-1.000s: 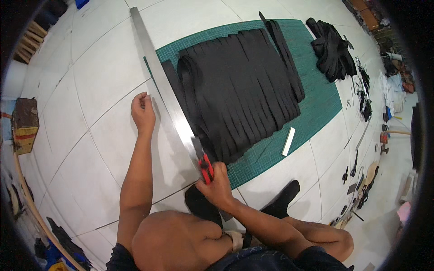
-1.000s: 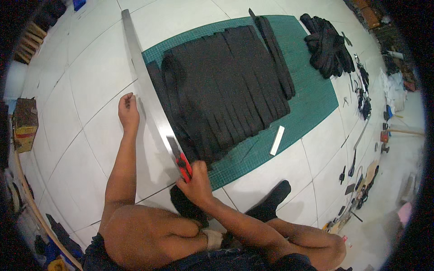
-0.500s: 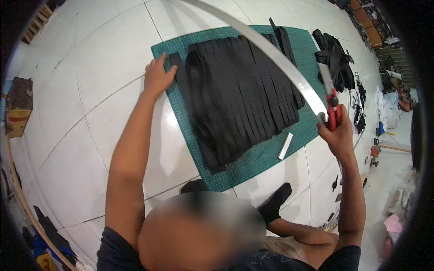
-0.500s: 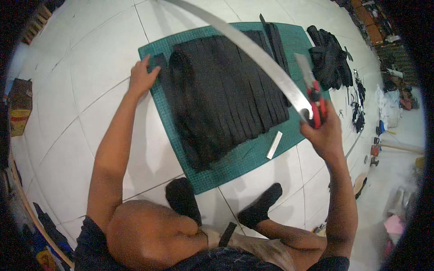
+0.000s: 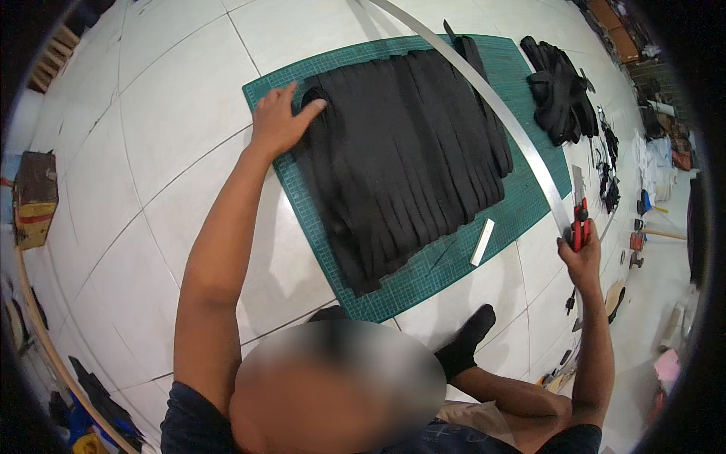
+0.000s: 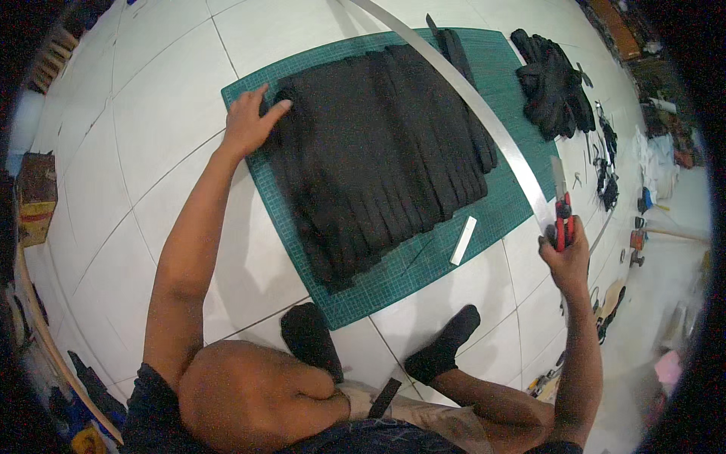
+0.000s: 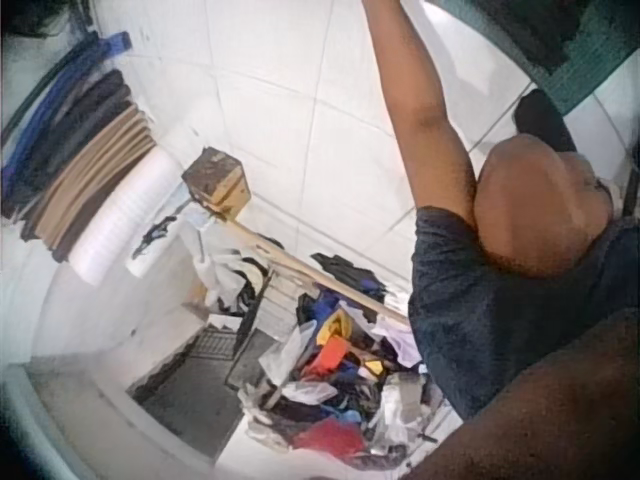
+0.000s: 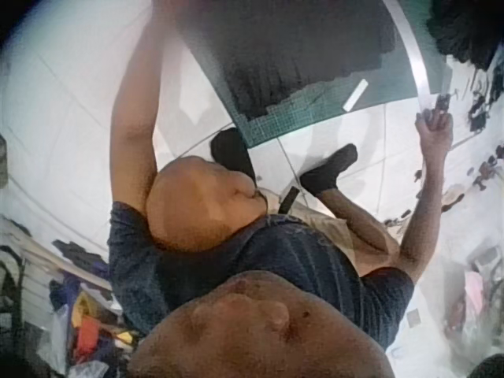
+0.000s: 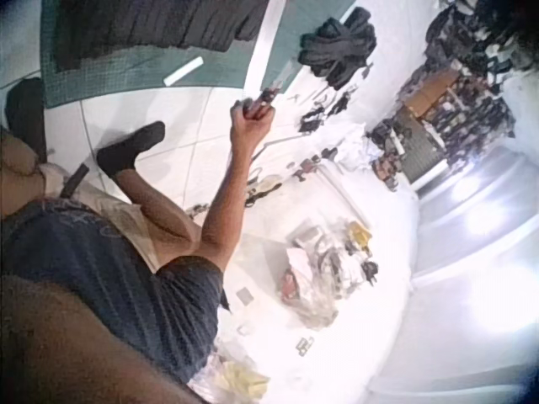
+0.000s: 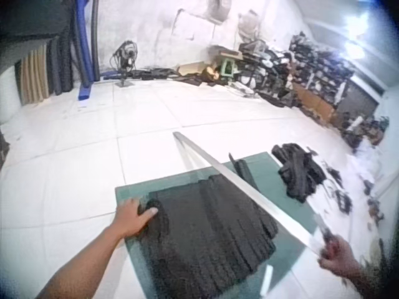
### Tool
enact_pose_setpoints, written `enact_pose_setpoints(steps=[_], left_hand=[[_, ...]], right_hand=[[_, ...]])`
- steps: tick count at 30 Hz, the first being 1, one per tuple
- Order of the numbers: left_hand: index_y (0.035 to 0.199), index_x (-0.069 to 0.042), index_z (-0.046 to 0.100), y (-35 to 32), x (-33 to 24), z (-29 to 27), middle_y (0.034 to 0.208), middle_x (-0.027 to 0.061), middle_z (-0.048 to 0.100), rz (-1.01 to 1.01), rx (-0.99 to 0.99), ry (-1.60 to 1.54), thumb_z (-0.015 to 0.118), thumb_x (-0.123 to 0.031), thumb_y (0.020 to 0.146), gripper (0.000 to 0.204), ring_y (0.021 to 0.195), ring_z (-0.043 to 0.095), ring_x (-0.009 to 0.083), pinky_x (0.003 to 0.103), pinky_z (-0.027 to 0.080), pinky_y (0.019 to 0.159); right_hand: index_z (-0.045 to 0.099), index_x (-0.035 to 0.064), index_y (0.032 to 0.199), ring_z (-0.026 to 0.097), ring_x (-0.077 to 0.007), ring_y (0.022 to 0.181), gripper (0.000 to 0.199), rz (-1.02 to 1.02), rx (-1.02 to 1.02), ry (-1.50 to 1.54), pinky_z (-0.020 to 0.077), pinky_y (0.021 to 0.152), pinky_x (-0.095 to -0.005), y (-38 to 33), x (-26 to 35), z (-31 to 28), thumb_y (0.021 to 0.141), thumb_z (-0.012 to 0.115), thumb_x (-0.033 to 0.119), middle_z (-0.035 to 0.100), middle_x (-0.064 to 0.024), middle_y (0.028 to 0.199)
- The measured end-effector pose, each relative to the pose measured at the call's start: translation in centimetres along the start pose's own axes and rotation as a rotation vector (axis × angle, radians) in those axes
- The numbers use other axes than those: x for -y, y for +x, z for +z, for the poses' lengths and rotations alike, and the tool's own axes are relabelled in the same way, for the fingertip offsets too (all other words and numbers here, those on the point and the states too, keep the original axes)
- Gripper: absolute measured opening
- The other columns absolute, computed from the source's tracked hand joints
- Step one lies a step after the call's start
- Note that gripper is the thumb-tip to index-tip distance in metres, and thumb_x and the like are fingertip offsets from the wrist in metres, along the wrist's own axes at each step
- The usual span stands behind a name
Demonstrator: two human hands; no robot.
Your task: The person cuts strips of black fabric from a larger piece on a green cutting mat using a utility knife and a long metal ruler, then gathers and organizes the cut strips.
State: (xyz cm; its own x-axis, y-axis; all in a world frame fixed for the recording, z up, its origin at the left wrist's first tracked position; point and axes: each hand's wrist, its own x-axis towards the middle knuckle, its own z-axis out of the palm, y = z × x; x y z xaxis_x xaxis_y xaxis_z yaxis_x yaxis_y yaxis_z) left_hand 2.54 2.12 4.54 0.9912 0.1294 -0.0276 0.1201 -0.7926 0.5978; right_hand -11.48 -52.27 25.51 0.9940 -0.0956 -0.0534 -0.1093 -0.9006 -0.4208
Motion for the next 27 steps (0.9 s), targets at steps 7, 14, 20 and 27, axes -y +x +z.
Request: enact_pose_setpoints(steps=[7,14,20,27], left_hand=[[0.135,-0.004,0.058,2.7,4.9,-0.3,0.136,0.0219,0.05,-0.136,-0.007,0.166,0.061,-0.039,0.082,0.064,0.126,0.047,0.0401,0.048,0.041,0.106],[0.109,-0.003,0.065,3.2,4.7,-1.5,0.108,0.0172,0.065,-0.073,0.052,0.048,0.072,-0.025,0.077,0.04,0.104,0.062,0.0314,0.04,0.049,0.092],[0.102,-0.004,0.058,2.1,7.4,-4.2,0.091,0.0071,0.062,-0.205,0.122,-0.246,0.069,-0.014,0.082,0.026,0.082,0.059,0.0185,0.032,0.049,0.073],[0.107,-0.002,0.056,1.5,8.4,-5.5,0.093,0.0059,0.062,-0.237,0.15,-0.486,0.067,-0.007,0.087,0.023,0.081,0.059,0.0141,0.027,0.049,0.073]], right_hand=[[0.048,0.0058,0.094,0.048,-0.0123,0.068,0.031,0.04,-0.018,-0.011,0.0447,0.065,-0.0285,-0.3,-3.7,-0.3,0.077,0.073,0.01,0.051,-0.0009,0.077],[0.049,0.0044,0.098,0.049,-0.0149,0.07,0.033,0.105,-0.046,0.057,0.0451,0.068,-0.0308,-2.2,-10.2,5.7,0.075,0.073,0.01,0.051,-0.0026,0.078],[0.049,0.0047,0.098,0.048,-0.0127,0.072,0.032,0.146,-0.055,0.127,0.0446,0.069,-0.0297,-3.6,-14.1,8.6,0.077,0.073,0.009,0.049,-0.0005,0.081],[0.05,0.0031,0.095,0.051,-0.0189,0.078,0.03,0.141,-0.069,0.038,0.0453,0.075,-0.0336,-4.3,-17.1,11.7,0.076,0.072,0.012,0.049,-0.0064,0.086]])
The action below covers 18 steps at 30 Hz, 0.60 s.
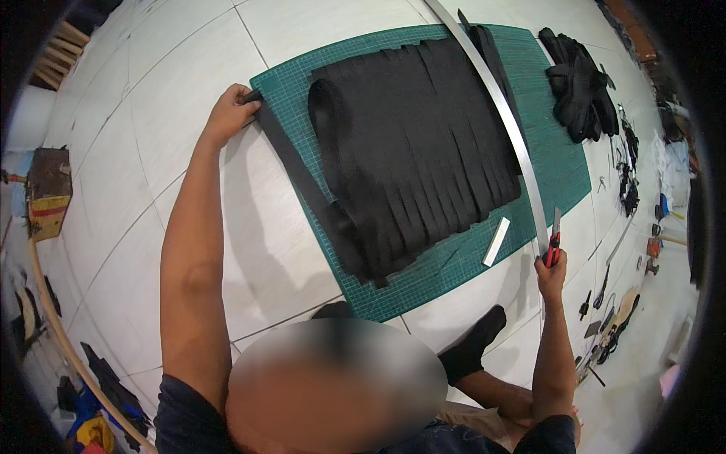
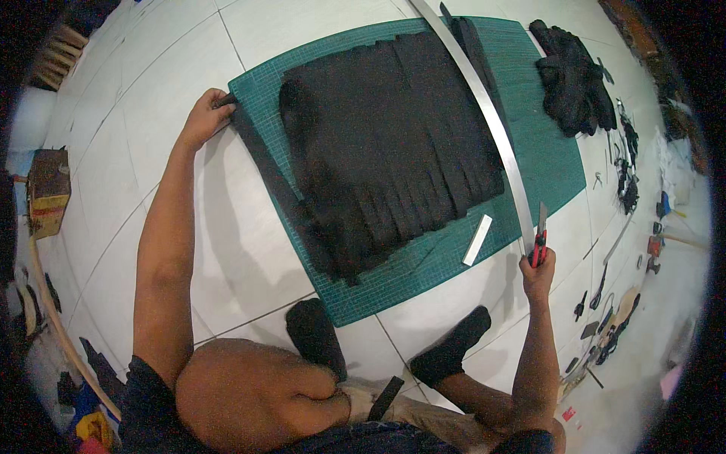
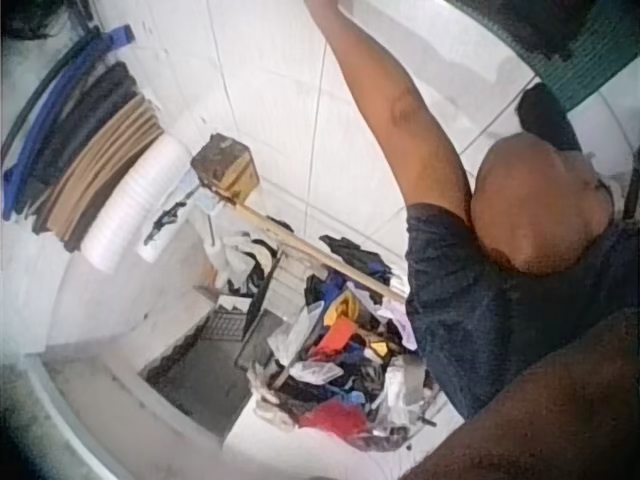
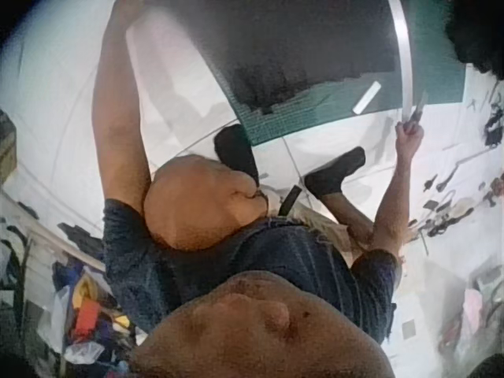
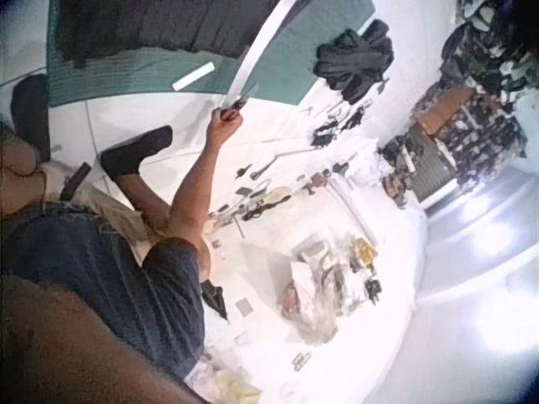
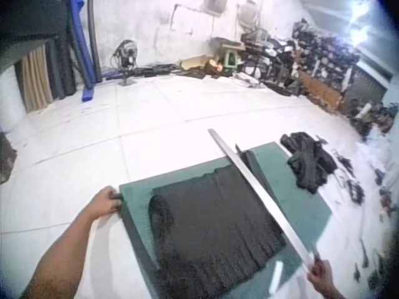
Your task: The person cuts strips of black fabric from a larger piece on a green cutting mat using a utility knife and a long metal ruler, then gathers and organizes the cut strips.
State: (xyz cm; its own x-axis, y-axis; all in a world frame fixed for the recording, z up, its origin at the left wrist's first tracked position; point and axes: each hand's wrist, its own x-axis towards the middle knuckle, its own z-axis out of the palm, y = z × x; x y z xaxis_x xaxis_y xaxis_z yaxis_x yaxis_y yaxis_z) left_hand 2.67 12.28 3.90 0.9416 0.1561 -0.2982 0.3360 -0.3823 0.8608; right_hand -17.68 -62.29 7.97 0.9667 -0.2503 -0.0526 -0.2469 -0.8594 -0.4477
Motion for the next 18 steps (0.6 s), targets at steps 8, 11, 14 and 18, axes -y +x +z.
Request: enact_pose_setpoints(steps=[8,11,14,18], left_hand=[[0.126,0.001,0.055,0.5,2.0,0.1,0.103,0.0094,0.065,0.015,-0.074,-0.082,0.068,-0.009,0.088,0.041,0.093,0.064,0.017,0.03,0.053,0.08],[0.13,0.001,0.054,0.2,1.6,0.5,0.107,0.0108,0.066,-0.002,-0.071,-0.083,0.069,-0.011,0.089,0.046,0.098,0.064,0.0187,0.03,0.053,0.083],[0.132,0.001,0.054,-0.3,0.7,1.1,0.11,0.012,0.066,-0.038,-0.079,-0.079,0.068,-0.014,0.09,0.047,0.1,0.064,0.0195,0.031,0.054,0.085],[0.134,0.002,0.053,-0.2,0.8,0.8,0.11,0.0123,0.065,-0.046,-0.094,-0.038,0.066,-0.018,0.092,0.048,0.1,0.064,0.0199,0.032,0.054,0.086]], right_hand=[[0.05,0.0032,0.091,0.052,-0.0199,0.078,0.028,0.058,0.034,0.011,0.0455,0.075,-0.0343,0.0,-0.8,2.3,0.076,0.071,0.013,0.05,-0.0069,0.084],[0.05,0.0041,0.091,0.05,-0.0174,0.074,0.028,0.134,0.047,0.088,0.0453,0.072,-0.0325,-0.1,-0.5,2.5,0.076,0.072,0.014,0.05,-0.0043,0.08],[0.051,0.0048,0.091,0.048,-0.0151,0.07,0.028,0.162,0.048,0.017,0.0448,0.069,-0.0309,-0.1,-0.4,2.3,0.077,0.073,0.014,0.05,-0.002,0.078],[0.05,0.0053,0.091,0.048,-0.0138,0.07,0.026,0.132,0.014,0.106,0.0445,0.068,-0.0303,0.0,-0.3,2.8,0.078,0.072,0.012,0.049,-0.001,0.077]])
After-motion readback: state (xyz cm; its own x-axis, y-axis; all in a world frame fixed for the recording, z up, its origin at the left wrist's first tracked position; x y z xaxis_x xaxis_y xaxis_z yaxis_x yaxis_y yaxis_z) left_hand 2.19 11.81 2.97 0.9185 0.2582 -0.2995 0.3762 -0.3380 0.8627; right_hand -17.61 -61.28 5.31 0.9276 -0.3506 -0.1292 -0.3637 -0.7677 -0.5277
